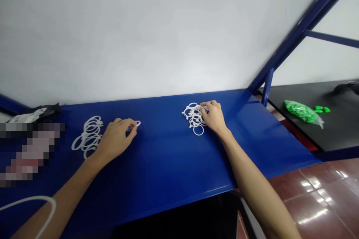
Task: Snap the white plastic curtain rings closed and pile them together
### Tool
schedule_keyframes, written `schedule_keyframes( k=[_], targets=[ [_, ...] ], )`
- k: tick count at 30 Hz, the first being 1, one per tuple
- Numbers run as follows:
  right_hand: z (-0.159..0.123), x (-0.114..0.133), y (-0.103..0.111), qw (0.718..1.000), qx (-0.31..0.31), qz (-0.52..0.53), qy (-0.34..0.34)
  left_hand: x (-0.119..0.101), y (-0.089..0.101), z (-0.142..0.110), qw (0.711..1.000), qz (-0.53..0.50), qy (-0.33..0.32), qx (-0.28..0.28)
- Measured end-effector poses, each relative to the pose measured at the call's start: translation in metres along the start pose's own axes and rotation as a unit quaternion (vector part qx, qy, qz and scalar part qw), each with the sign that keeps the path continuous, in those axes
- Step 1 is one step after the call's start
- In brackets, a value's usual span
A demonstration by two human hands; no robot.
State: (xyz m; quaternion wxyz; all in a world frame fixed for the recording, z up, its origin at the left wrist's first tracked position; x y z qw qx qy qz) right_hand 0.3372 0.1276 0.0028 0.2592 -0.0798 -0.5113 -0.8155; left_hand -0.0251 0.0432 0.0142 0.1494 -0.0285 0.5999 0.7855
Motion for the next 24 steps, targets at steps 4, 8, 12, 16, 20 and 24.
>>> schedule_keyframes(
  k=[4,8,12,16,20,24],
  targets=[
    [0.0,0.001,0.0,1.0,-0.004,0.002,-0.007,-0.005,-0.003,-0.001,0.998,-0.05,-0.028,0.0],
    [0.0,0.001,0.002,1.0,-0.024,-0.003,-0.004,-0.007,-0.006,-0.002,0.995,-0.087,-0.046,0.002],
    [-0.003,0.017,0.012,0.995,-0.091,-0.022,0.019,-0.013,-0.005,-0.004,0.988,-0.134,-0.073,-0.009],
    [-0.02,0.064,0.019,0.992,-0.085,0.027,0.089,-0.027,-0.002,-0.01,0.975,-0.202,-0.097,-0.004],
    [-0.049,0.119,0.007,0.953,0.098,0.189,0.215,-0.046,0.004,-0.018,0.955,-0.277,-0.097,0.036],
    [-0.067,0.138,-0.009,0.908,0.207,0.289,0.222,-0.058,0.005,-0.027,0.936,-0.343,-0.034,0.074]
  ],
)
Point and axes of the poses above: each hand's wrist, its own z-axis towards the middle knuckle, its own y-axis out of the back of the hand, x = y × z, the point moved 2 cm from there along z, towards the middle knuckle, and after that the axes turned 3 degrees about y, right-handed, at the moved point
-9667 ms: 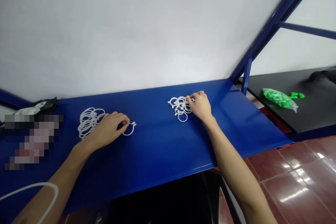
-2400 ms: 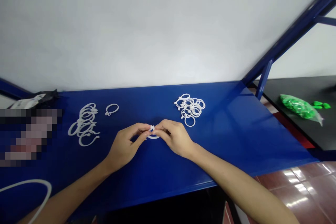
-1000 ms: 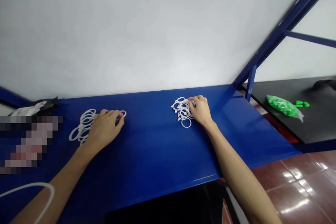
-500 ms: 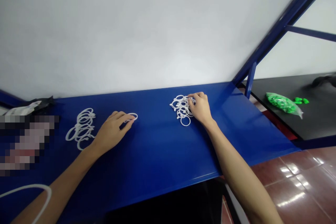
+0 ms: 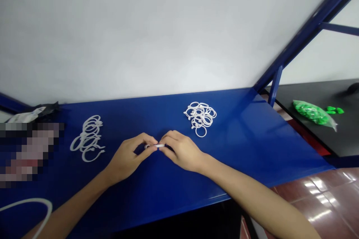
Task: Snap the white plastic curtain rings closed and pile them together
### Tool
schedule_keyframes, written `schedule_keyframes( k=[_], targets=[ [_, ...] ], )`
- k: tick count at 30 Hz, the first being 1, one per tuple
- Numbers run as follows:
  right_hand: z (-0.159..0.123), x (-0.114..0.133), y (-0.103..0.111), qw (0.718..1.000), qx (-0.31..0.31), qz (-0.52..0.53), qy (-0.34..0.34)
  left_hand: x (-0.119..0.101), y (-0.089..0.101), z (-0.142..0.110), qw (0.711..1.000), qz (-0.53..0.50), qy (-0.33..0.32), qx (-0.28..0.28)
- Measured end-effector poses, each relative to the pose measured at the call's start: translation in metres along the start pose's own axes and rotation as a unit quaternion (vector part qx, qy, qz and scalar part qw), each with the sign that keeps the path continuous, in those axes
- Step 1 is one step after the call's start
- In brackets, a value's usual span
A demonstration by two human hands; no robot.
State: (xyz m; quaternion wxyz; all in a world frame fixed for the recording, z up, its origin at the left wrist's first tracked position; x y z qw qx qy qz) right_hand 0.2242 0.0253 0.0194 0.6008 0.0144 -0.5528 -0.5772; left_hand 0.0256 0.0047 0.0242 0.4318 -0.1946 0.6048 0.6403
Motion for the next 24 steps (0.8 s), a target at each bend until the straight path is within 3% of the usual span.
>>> schedule_keyframes(
  k=[4,8,12,18,24],
  targets=[
    [0.0,-0.006,0.0,0.991,-0.031,0.106,-0.072,0.003,-0.007,-0.005,0.994,-0.081,0.068,-0.012],
    [0.0,-0.011,0.001,0.962,-0.063,0.217,-0.151,0.012,-0.009,-0.004,0.979,-0.171,0.109,-0.018],
    [0.0,-0.012,-0.003,0.948,-0.061,0.256,-0.178,0.018,-0.007,-0.001,0.977,-0.171,0.129,-0.004],
    [-0.001,-0.01,0.0,0.96,-0.079,0.202,-0.179,0.016,-0.006,-0.001,0.994,-0.079,0.072,-0.004],
    [-0.001,-0.008,0.0,0.977,-0.063,0.162,-0.123,0.007,-0.011,-0.001,0.998,0.011,-0.029,-0.049]
  ],
)
Point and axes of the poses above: each hand's wrist, its own z-axis towards the middle knuckle, its own y-axis out of the back of the hand, x = y × z, the point moved 2 cm from there along z, towards the middle knuckle, and after that the axes turned 3 degrees about y, right-handed, at the moved point
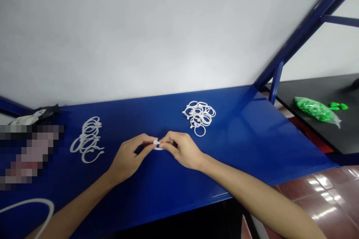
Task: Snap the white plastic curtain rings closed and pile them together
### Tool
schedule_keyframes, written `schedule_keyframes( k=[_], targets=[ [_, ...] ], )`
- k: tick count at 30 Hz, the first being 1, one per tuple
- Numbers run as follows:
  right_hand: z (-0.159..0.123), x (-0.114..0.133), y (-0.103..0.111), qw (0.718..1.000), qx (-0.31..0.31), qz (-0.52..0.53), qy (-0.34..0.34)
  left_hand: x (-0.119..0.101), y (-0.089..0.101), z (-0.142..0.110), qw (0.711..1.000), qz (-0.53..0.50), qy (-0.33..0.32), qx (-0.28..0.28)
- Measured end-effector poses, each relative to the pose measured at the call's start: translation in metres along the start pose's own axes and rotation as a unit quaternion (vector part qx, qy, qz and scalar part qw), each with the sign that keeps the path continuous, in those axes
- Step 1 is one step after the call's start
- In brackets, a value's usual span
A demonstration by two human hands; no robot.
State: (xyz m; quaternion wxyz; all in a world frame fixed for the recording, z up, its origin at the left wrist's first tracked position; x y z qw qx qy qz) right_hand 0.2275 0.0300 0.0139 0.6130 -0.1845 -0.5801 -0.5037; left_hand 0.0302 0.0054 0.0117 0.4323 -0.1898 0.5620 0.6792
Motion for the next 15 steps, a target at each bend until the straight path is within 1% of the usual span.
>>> schedule_keyframes(
  k=[4,7,9,12,14,15],
  targets=[
    [-0.003,0.002,-0.001,0.997,0.006,-0.038,0.064,-0.008,-0.004,-0.005,0.994,0.026,-0.088,-0.055],
    [-0.007,0.004,-0.002,0.992,0.022,-0.076,0.103,-0.01,-0.007,-0.01,0.985,0.053,-0.145,-0.076],
    [-0.008,0.003,-0.003,0.986,0.039,-0.104,0.12,-0.009,-0.008,-0.012,0.977,0.082,-0.182,-0.079],
    [-0.006,0.002,-0.003,0.979,0.053,-0.146,0.13,-0.007,-0.007,-0.009,0.959,0.137,-0.238,-0.068],
    [-0.002,0.001,0.0,0.976,0.04,-0.168,0.131,-0.006,-0.003,-0.004,0.948,0.192,-0.248,-0.053],
    [0.0,0.0,0.003,0.974,0.025,-0.183,0.132,-0.005,0.002,-0.001,0.943,0.228,-0.238,-0.051]
  ],
)
Point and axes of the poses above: each hand's wrist, its own z-axis towards the middle knuckle, its own y-axis out of the back of the hand, x = y × z, the point moved 2 cm from there along z, towards the middle knuckle, and after that the axes turned 3 degrees about y, right-handed, at the moved point
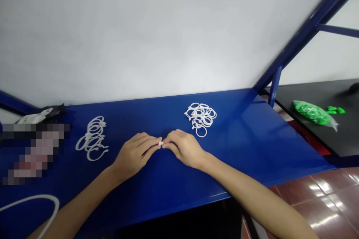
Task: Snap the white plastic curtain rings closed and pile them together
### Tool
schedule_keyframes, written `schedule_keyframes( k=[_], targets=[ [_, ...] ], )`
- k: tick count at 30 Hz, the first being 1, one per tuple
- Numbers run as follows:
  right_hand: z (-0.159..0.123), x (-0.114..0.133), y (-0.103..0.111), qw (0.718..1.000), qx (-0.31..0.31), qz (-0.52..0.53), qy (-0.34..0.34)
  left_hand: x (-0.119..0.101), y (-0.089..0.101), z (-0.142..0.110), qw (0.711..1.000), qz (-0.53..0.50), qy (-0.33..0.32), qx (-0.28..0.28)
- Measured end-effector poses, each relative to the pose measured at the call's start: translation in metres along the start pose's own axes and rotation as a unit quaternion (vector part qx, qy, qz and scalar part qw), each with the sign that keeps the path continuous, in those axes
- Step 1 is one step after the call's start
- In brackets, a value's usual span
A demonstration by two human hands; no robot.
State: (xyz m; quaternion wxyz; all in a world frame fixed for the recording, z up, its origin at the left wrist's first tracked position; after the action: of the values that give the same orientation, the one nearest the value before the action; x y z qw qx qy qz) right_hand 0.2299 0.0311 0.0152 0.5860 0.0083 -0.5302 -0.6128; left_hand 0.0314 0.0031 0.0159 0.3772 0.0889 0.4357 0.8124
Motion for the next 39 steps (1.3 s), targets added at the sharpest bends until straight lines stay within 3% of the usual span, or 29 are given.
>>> schedule_keyframes(
  k=[3,6,9,12,14,18,26,34,39],
  targets=[
    [0.005,-0.009,0.018,0.993,-0.075,-0.09,-0.009,0.024,0.013,0.004,0.986,0.136,0.093,0.026],
    [0.004,-0.028,0.046,0.963,-0.16,-0.208,-0.065,0.061,0.029,0.0,0.933,0.261,0.24,0.059],
    [-0.001,-0.053,0.074,0.926,-0.176,-0.297,-0.156,0.092,0.04,-0.01,0.87,0.331,0.345,0.122],
    [-0.006,-0.074,0.091,0.895,-0.174,-0.34,-0.23,0.109,0.044,-0.019,0.835,0.338,0.391,0.19],
    [-0.009,-0.082,0.096,0.881,-0.167,-0.353,-0.268,0.112,0.043,-0.022,0.832,0.333,0.393,0.205],
    [-0.012,-0.087,0.101,0.863,-0.165,-0.364,-0.308,0.114,0.041,-0.024,0.855,0.322,0.358,0.192],
    [-0.014,-0.085,0.104,0.861,-0.125,-0.366,-0.331,0.115,0.04,-0.023,0.906,0.256,0.302,0.153],
    [-0.012,-0.081,0.108,0.857,-0.144,-0.36,-0.341,0.108,0.046,-0.02,0.885,0.306,0.316,0.155],
    [-0.012,-0.078,0.109,0.859,-0.168,-0.355,-0.33,0.109,0.043,-0.022,0.888,0.311,0.298,0.159]
  ],
)
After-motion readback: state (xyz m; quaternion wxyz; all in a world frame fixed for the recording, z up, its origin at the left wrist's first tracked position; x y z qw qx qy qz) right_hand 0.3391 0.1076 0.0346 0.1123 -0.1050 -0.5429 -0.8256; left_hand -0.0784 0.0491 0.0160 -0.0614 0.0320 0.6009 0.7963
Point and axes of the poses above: each hand's wrist, its own z-axis towards the middle knuckle, its own y-axis out of the back of the hand, x = y × z, the point moved 2 cm from there along z, towards the middle knuckle, and after that the axes turned 3 degrees about y, right-handed, at the moved point
